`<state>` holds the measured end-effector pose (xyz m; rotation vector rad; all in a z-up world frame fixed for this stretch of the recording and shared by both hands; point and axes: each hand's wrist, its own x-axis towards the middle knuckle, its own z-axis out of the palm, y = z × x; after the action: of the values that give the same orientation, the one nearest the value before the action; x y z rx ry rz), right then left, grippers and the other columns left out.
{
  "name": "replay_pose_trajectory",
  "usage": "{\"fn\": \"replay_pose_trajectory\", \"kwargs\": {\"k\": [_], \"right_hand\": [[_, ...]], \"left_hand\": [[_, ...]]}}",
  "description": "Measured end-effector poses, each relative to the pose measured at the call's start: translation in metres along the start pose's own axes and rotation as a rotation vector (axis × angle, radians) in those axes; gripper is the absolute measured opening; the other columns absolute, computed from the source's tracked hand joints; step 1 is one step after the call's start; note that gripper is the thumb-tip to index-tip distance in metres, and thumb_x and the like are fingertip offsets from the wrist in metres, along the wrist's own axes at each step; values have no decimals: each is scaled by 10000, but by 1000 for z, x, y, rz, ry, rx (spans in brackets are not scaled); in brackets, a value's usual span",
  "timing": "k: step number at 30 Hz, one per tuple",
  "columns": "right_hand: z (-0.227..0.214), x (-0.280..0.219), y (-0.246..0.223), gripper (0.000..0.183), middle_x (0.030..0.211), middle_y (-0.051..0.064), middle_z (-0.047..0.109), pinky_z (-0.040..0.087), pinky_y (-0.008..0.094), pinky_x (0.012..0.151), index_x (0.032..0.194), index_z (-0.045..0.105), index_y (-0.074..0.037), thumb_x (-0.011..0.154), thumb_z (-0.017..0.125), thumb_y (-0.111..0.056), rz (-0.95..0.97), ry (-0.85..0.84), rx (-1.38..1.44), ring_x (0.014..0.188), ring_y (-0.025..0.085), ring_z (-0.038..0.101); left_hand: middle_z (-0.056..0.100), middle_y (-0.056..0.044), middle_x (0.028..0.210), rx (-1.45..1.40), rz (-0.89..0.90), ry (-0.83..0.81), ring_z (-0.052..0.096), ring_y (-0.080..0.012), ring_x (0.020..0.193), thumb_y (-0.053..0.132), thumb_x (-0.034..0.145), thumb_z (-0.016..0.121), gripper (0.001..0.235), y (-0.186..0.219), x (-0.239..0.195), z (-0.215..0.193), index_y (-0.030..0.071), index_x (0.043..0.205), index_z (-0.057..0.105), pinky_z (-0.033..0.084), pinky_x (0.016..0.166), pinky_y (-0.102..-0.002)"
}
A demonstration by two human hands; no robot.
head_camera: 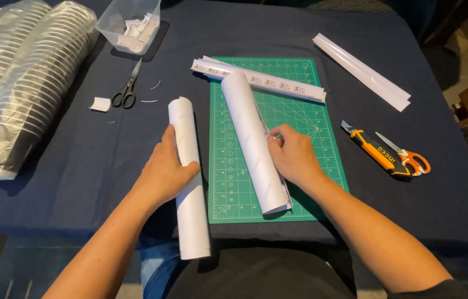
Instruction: Using a utility knife and a metal ruler to cut printed paper strips on a green cutting mat.
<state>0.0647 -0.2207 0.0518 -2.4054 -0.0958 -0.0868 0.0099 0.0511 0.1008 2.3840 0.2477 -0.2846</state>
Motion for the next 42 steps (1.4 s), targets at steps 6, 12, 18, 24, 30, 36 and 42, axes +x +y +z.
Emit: {"fn": "replay_pose_trajectory", "kwargs": {"k": [6, 12, 18, 24, 30, 36, 42], "right_hand": [[-10, -7, -11, 366, 973, 218, 784, 575, 523, 871, 1229, 738, -86, 1015, 564, -327, 6, -61, 33, 998, 434, 737], [-20, -10, 5, 330, 962, 192, 796, 598, 452, 767, 1192, 784, -87, 1007, 615, -302, 35, -92, 21, 875, 357, 771], [-32, -12, 0, 353, 1047, 185, 781, 604, 462, 847, 1246, 756, -58, 1009, 616, -279, -42, -151, -168, 997, 382, 754], [-34, -17, 13, 367, 1004, 181, 712, 596, 468, 892, 1163, 770, -24, 989, 654, -325, -19, -204, -497, 1038, 377, 719], [-45, -17, 34, 373, 932, 132, 703, 588, 524, 866, 1042, 752, -57, 901, 701, -398, 78, -244, -412, 1023, 407, 721], [-83, -57, 44, 346, 911, 182, 728, 582, 559, 878, 939, 743, -65, 860, 734, -402, 202, -323, -478, 1031, 444, 731], [-80, -74, 103, 306, 894, 114, 726, 595, 488, 846, 904, 744, -136, 882, 670, -433, 118, -100, -468, 986, 355, 740]], "left_hand": [[511, -383, 1347, 230, 38, 161, 610, -657, 1163, 274, 846, 691, 925, -24, 25, -15, -16, 1629, 295, 505, 936, -716], [535, -256, 1304, 648, 68, 335, 712, -565, 1054, 320, 864, 661, 874, -63, 77, -54, 86, 1650, 361, 583, 858, -627], [588, -229, 1187, 931, 110, 377, 709, -498, 994, 477, 847, 760, 909, -89, 111, -47, 74, 1597, 442, 593, 790, -566], [681, -114, 737, 825, 727, 524, 712, -388, 658, 295, 795, 711, 208, 13, 78, 16, 131, 922, 730, 538, 514, -488], [673, -140, 1038, 474, 1312, 306, 630, -360, 1210, 350, 943, 584, 309, 40, 84, 105, 66, 998, 693, 438, 1083, -494], [529, -79, 844, 494, 1346, 375, 607, -313, 964, 417, 935, 501, 345, 41, 100, 111, 114, 838, 633, 451, 1005, -470], [542, -58, 799, 528, 1308, 395, 577, -279, 919, 409, 892, 451, 318, 34, 101, 111, 161, 845, 644, 433, 938, -438]]}}
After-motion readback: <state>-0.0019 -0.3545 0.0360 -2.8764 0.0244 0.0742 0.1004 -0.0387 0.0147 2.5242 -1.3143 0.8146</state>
